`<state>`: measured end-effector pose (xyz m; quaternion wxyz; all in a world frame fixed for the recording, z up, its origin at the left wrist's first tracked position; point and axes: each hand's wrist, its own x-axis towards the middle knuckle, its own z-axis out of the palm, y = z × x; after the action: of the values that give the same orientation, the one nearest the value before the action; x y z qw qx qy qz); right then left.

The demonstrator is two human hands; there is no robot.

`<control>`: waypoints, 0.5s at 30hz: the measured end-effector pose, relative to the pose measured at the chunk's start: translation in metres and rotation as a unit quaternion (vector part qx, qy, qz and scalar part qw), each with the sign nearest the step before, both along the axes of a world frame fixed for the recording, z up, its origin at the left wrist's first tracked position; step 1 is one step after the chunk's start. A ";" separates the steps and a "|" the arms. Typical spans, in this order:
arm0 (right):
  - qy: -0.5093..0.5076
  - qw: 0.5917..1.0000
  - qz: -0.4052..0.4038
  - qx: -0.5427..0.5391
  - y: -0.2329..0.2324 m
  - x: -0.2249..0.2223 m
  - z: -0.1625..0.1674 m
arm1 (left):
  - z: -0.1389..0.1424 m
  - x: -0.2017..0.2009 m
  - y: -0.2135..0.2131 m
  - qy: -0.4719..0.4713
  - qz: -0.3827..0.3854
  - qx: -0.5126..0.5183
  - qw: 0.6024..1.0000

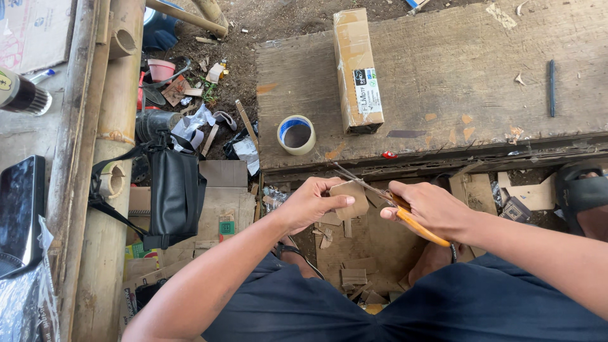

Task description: The person cuts a piece of cardboard with scissors, places it into a small cardboard box, and secures it with clear tape. They then use a utility knife to trim the edges and fold the flaps to close the box.

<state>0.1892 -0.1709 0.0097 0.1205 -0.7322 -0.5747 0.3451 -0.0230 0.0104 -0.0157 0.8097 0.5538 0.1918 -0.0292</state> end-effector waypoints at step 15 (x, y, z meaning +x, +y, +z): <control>0.004 1.000 -0.012 0.028 -0.001 0.002 -0.002 | -0.005 -0.002 0.004 0.007 -0.009 -0.052 0.999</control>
<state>0.1914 -0.1715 0.0075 0.1471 -0.7338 -0.5751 0.3305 -0.0249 0.0147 -0.0204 0.8357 0.5124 0.1911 -0.0502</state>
